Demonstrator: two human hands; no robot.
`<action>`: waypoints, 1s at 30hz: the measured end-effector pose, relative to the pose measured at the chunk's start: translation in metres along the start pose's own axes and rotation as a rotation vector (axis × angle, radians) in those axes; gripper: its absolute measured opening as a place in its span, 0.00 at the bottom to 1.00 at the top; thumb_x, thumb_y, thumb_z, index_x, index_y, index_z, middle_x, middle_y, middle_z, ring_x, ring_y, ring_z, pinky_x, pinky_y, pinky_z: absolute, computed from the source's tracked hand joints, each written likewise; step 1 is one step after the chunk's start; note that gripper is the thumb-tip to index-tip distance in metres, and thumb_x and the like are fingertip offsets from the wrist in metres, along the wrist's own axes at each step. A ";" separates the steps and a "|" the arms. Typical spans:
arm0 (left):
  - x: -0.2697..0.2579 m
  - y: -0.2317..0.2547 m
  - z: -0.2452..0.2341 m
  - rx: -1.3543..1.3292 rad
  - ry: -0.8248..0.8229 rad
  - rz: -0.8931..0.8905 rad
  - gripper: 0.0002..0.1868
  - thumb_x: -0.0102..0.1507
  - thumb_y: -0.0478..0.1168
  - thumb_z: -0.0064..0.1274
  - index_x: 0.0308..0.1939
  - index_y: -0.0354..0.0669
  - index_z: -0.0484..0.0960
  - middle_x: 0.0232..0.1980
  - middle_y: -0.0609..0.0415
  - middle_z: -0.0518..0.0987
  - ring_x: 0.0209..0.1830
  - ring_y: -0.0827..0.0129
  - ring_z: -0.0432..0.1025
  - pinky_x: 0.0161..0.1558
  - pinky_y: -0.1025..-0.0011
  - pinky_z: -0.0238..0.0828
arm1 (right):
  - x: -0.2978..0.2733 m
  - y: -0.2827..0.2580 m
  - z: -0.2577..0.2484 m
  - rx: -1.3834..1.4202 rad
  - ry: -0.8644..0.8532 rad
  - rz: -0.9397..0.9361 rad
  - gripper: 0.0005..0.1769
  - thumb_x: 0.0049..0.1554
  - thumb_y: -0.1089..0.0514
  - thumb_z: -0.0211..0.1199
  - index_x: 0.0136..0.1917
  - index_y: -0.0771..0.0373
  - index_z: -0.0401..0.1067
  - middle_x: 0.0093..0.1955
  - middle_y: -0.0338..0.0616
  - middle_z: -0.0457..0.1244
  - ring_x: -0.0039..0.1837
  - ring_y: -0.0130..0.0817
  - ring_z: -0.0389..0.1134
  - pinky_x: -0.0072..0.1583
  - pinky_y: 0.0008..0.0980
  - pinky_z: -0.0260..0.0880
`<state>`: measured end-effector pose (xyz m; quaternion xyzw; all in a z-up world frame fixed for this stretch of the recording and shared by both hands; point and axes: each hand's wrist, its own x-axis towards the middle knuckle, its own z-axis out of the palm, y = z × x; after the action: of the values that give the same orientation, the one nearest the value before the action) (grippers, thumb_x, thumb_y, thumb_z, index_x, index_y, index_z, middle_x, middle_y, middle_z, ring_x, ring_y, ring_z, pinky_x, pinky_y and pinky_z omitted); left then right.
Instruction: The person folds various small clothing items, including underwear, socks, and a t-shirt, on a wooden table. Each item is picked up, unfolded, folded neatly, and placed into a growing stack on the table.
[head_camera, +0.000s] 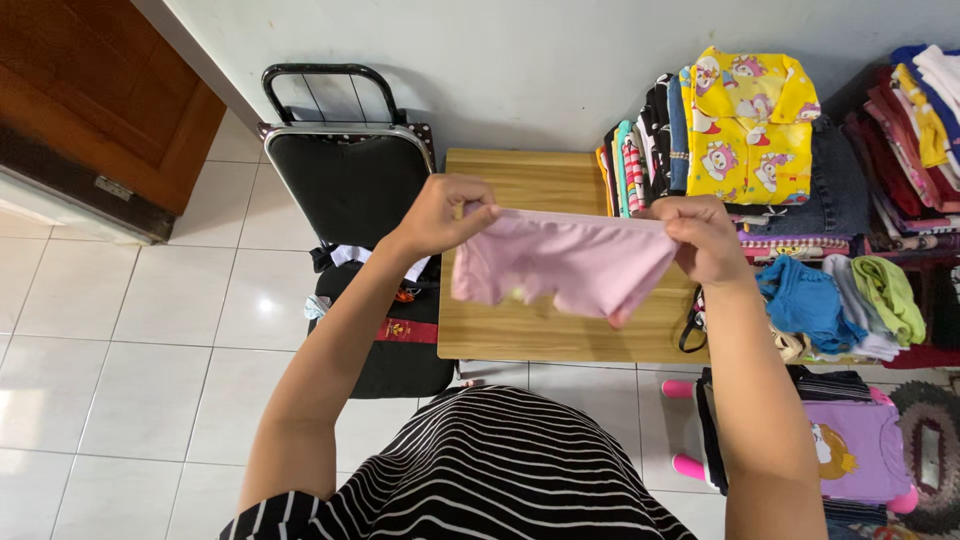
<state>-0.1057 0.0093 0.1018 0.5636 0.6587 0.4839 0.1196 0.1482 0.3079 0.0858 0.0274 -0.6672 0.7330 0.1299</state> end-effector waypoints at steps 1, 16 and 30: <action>0.000 0.002 -0.003 -0.021 0.001 -0.007 0.11 0.62 0.40 0.61 0.28 0.37 0.81 0.27 0.52 0.76 0.26 0.63 0.69 0.31 0.68 0.63 | -0.002 -0.003 -0.002 -0.008 -0.019 0.006 0.18 0.61 0.59 0.59 0.30 0.61 0.60 0.31 0.35 0.51 0.36 0.18 0.53 0.42 0.26 0.50; 0.009 0.021 -0.013 0.751 0.172 0.507 0.11 0.58 0.32 0.58 0.45 0.39 0.82 0.39 0.53 0.78 0.46 0.57 0.73 0.55 0.62 0.69 | 0.010 -0.049 0.056 -1.598 0.292 -0.342 0.13 0.63 0.54 0.69 0.60 0.57 0.79 0.41 0.36 0.67 0.43 0.35 0.67 0.59 0.41 0.58; 0.006 0.026 -0.005 0.383 0.290 0.288 0.06 0.65 0.33 0.57 0.43 0.33 0.80 0.47 0.42 0.74 0.46 0.59 0.73 0.48 0.68 0.72 | 0.004 -0.051 0.068 -1.263 0.356 -0.303 0.05 0.58 0.59 0.70 0.46 0.62 0.77 0.46 0.47 0.65 0.46 0.38 0.68 0.46 0.33 0.68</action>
<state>-0.0949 0.0096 0.1262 0.5885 0.6616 0.4382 -0.1545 0.1467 0.2456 0.1439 -0.0818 -0.9250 0.1688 0.3304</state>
